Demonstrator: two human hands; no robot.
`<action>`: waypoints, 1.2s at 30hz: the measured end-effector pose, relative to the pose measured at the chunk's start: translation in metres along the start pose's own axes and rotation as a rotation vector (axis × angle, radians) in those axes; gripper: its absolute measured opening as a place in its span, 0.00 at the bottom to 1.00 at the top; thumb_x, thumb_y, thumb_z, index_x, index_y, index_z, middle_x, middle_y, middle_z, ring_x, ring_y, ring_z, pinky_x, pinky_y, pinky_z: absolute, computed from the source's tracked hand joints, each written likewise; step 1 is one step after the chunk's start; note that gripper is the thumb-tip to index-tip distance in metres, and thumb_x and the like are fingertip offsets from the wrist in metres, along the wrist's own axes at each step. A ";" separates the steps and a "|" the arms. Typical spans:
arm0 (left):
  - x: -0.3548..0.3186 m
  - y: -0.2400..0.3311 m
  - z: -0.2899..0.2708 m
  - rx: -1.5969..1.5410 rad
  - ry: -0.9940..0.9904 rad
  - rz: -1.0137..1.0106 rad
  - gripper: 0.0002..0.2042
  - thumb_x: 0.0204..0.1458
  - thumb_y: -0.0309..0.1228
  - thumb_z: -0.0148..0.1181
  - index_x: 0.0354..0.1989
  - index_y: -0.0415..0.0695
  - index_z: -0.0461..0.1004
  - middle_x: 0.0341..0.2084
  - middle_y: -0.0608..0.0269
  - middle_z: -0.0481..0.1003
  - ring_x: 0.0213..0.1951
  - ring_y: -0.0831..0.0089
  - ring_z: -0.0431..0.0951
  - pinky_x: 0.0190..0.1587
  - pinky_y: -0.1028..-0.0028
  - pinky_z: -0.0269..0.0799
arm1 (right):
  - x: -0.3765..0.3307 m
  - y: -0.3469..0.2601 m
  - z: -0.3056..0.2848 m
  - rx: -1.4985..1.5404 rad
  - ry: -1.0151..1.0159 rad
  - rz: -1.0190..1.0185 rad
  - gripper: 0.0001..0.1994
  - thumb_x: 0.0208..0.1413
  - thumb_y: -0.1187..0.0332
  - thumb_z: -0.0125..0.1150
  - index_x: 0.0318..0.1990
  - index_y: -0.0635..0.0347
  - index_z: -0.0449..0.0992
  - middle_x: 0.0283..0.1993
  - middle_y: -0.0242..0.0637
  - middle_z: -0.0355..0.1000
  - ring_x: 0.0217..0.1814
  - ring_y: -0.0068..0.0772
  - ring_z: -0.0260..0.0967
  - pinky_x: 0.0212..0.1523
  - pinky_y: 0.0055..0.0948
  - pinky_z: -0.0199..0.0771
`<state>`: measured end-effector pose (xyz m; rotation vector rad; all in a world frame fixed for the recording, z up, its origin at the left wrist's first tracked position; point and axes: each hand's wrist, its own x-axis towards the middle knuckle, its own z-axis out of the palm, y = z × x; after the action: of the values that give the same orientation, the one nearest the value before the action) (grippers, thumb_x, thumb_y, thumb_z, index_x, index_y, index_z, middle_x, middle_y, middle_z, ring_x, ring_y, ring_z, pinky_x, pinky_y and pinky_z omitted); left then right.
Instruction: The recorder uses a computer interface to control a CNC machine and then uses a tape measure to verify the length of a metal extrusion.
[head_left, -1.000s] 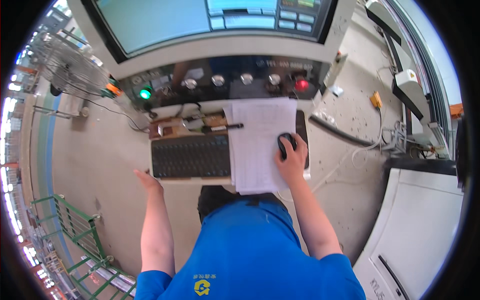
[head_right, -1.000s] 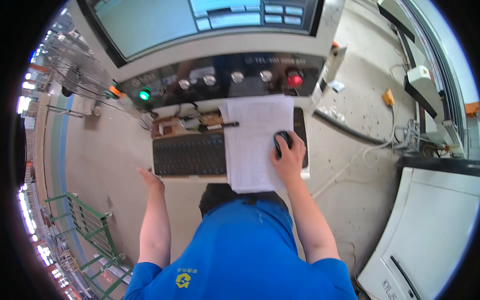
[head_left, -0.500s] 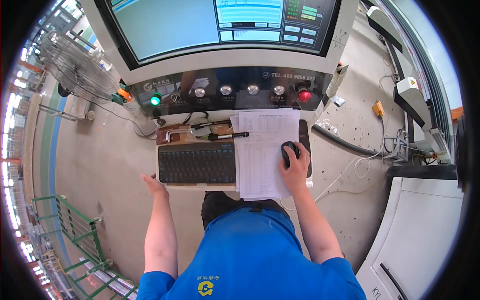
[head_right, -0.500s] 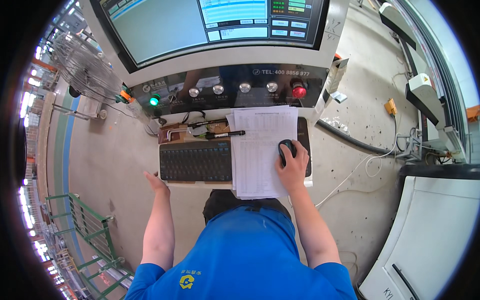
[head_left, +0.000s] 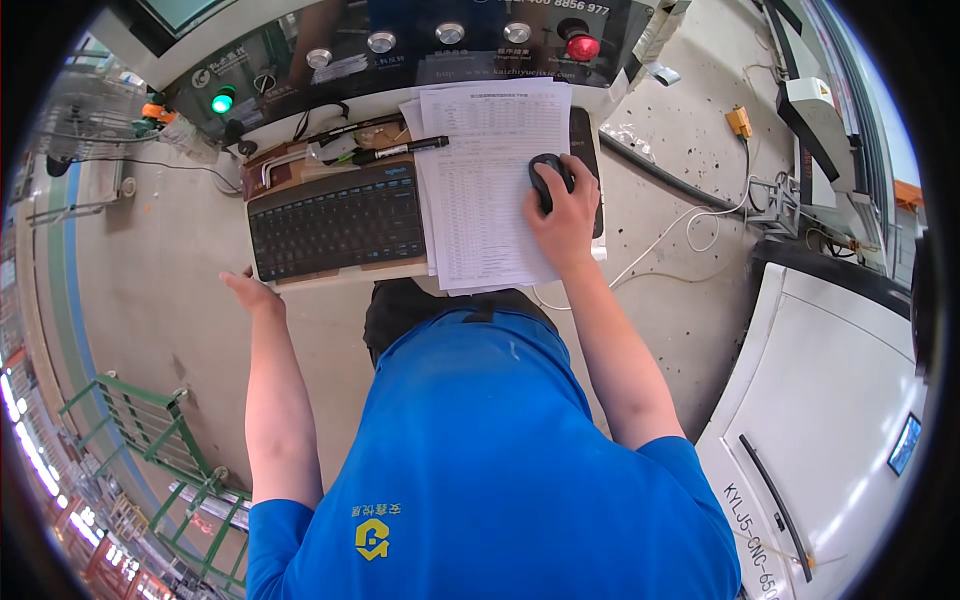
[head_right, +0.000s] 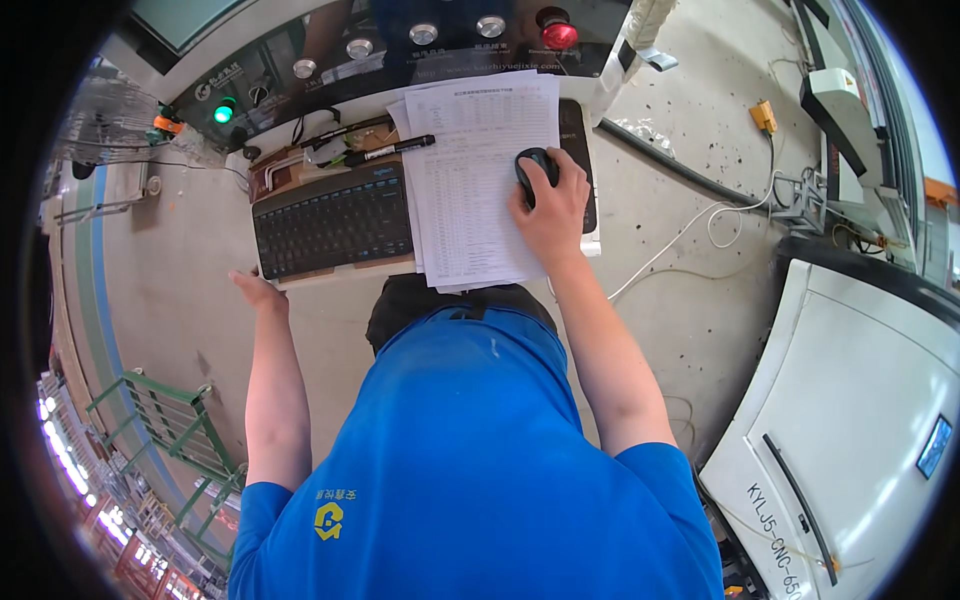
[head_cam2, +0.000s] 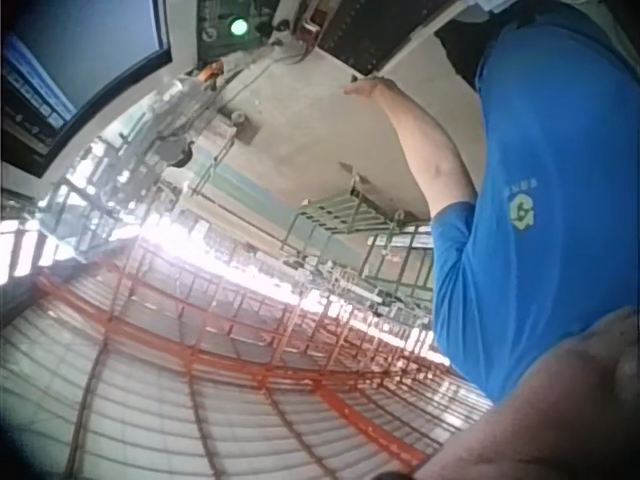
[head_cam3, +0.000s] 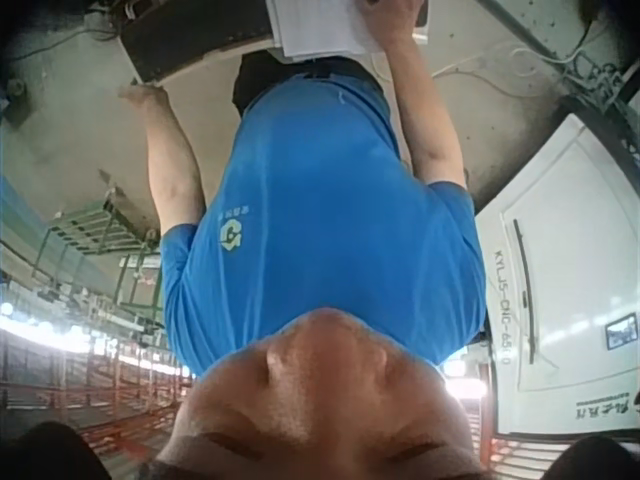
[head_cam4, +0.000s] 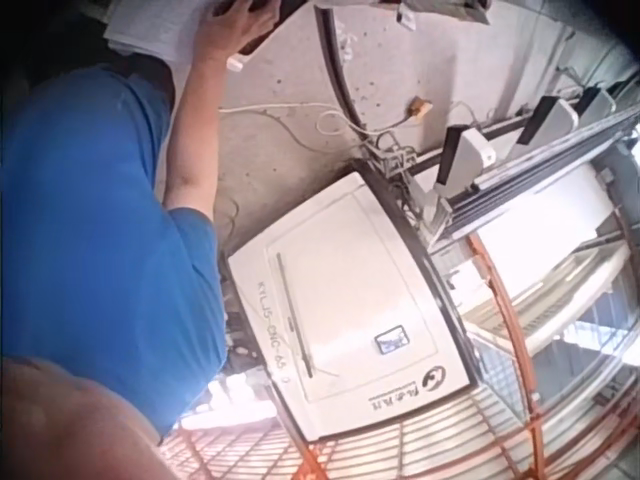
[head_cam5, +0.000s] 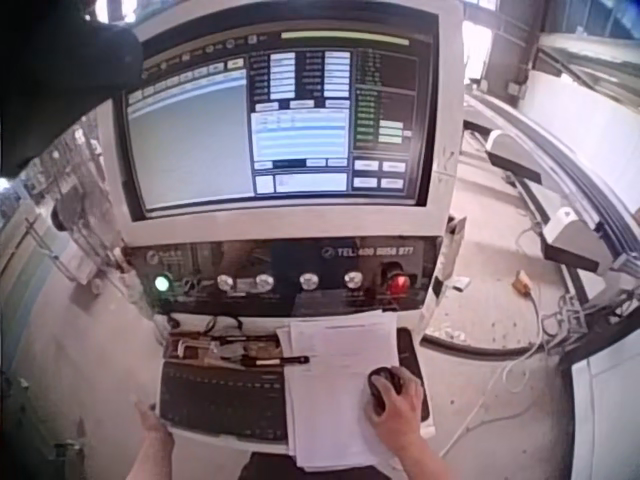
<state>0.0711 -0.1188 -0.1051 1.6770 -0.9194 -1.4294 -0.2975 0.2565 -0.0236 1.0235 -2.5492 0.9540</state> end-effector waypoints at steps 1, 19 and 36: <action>0.002 0.000 -0.003 0.005 0.024 0.004 0.44 0.66 0.62 0.25 0.56 0.26 0.69 0.54 0.48 0.74 0.59 0.60 0.70 0.66 0.65 0.60 | 0.000 -0.001 0.001 0.005 -0.001 -0.002 0.20 0.46 0.71 0.68 0.51 0.49 0.80 0.61 0.45 0.66 0.62 0.51 0.64 0.62 0.47 0.64; -0.017 -0.003 0.009 0.069 0.086 0.068 0.46 0.64 0.67 0.27 0.58 0.27 0.68 0.57 0.48 0.71 0.59 0.60 0.68 0.66 0.64 0.59 | -0.002 0.000 -0.007 -0.005 -0.014 0.016 0.21 0.44 0.71 0.69 0.51 0.50 0.79 0.60 0.48 0.66 0.61 0.53 0.64 0.61 0.47 0.66; -0.016 -0.001 0.006 0.036 0.107 0.045 0.47 0.62 0.70 0.30 0.54 0.28 0.71 0.57 0.46 0.72 0.60 0.60 0.68 0.66 0.64 0.58 | 0.004 -0.007 -0.011 0.037 0.006 -0.010 0.21 0.43 0.71 0.70 0.49 0.50 0.79 0.59 0.47 0.66 0.59 0.54 0.64 0.58 0.48 0.67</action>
<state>0.0637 -0.1050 -0.0991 1.7304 -0.9224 -1.2878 -0.2955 0.2574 -0.0104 1.0408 -2.5288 1.0032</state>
